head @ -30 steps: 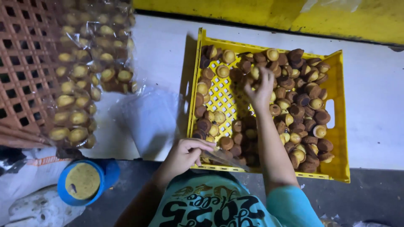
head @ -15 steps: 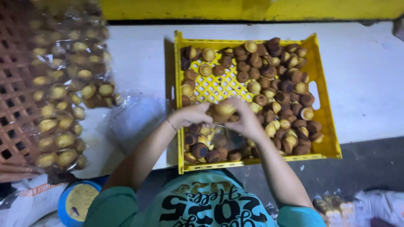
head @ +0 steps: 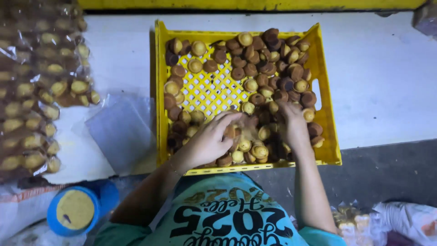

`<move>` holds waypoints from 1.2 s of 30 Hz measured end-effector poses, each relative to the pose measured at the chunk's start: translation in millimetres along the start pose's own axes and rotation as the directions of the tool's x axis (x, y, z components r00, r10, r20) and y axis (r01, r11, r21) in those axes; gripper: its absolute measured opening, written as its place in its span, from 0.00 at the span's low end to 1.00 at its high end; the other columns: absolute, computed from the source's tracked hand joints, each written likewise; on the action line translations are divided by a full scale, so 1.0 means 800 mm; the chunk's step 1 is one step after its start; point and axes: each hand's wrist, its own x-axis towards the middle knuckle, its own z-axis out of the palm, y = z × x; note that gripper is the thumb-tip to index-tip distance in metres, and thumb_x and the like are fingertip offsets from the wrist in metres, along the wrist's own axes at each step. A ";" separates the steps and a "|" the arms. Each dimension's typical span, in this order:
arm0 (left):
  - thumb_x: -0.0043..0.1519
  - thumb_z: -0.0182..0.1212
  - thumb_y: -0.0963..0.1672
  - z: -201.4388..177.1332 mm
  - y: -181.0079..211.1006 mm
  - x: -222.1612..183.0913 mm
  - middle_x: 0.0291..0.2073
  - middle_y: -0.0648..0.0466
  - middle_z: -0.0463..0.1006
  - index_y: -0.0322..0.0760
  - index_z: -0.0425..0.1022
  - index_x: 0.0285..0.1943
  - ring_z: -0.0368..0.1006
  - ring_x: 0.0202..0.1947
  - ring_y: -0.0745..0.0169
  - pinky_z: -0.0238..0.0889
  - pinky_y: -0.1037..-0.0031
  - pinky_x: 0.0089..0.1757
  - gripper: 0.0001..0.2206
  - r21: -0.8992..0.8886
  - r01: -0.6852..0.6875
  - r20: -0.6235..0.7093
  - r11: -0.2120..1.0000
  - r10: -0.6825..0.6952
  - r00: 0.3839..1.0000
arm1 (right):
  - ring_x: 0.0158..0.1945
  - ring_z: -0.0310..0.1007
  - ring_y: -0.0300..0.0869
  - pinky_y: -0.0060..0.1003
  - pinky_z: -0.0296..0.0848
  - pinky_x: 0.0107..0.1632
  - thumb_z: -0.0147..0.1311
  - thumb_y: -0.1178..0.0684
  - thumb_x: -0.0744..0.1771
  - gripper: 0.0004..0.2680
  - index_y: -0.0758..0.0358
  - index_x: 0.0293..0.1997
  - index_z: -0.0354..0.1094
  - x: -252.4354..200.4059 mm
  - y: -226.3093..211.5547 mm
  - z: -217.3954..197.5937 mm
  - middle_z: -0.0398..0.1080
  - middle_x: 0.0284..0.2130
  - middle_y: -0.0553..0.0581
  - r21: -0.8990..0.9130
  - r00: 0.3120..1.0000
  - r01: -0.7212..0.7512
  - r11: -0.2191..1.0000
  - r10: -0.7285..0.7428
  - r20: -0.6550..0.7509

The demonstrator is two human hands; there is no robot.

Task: The person packs small round baked goods from a yellow crate into plastic bags by hand and then places the filled bags into a brown crate.

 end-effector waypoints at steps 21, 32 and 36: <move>0.50 0.56 0.37 0.019 0.026 0.006 0.61 0.39 0.69 0.35 0.63 0.71 0.68 0.62 0.34 0.64 0.53 0.58 0.33 -0.061 -0.034 -0.237 0.998 0.019 0.971 | 0.40 0.76 0.48 0.39 0.74 0.42 0.65 0.48 0.66 0.08 0.56 0.45 0.75 0.077 0.012 -0.018 0.75 0.35 0.56 -0.067 0.936 0.149 0.987 -0.162 -0.312; 0.53 0.51 0.36 -0.039 -0.022 -0.022 0.57 0.41 0.74 0.35 0.69 0.68 0.80 0.33 0.54 0.77 0.74 0.34 0.29 -0.362 0.012 -0.228 0.932 -0.101 0.968 | 0.48 0.76 0.39 0.35 0.76 0.47 0.48 0.45 0.71 0.07 0.48 0.49 0.71 0.041 -0.188 -0.037 0.73 0.34 0.47 -0.182 0.657 0.753 0.632 -0.735 0.166; 0.57 0.54 0.38 -0.057 -0.048 -0.050 0.31 0.55 0.85 0.44 0.83 0.38 0.83 0.38 0.55 0.73 0.69 0.43 0.11 -0.007 -0.080 -0.527 0.997 0.065 0.848 | 0.33 0.80 0.45 0.43 0.77 0.37 0.53 0.42 0.68 0.05 0.40 0.46 0.71 0.053 -0.222 -0.013 0.76 0.26 0.47 -0.247 0.773 0.634 0.733 -0.613 0.164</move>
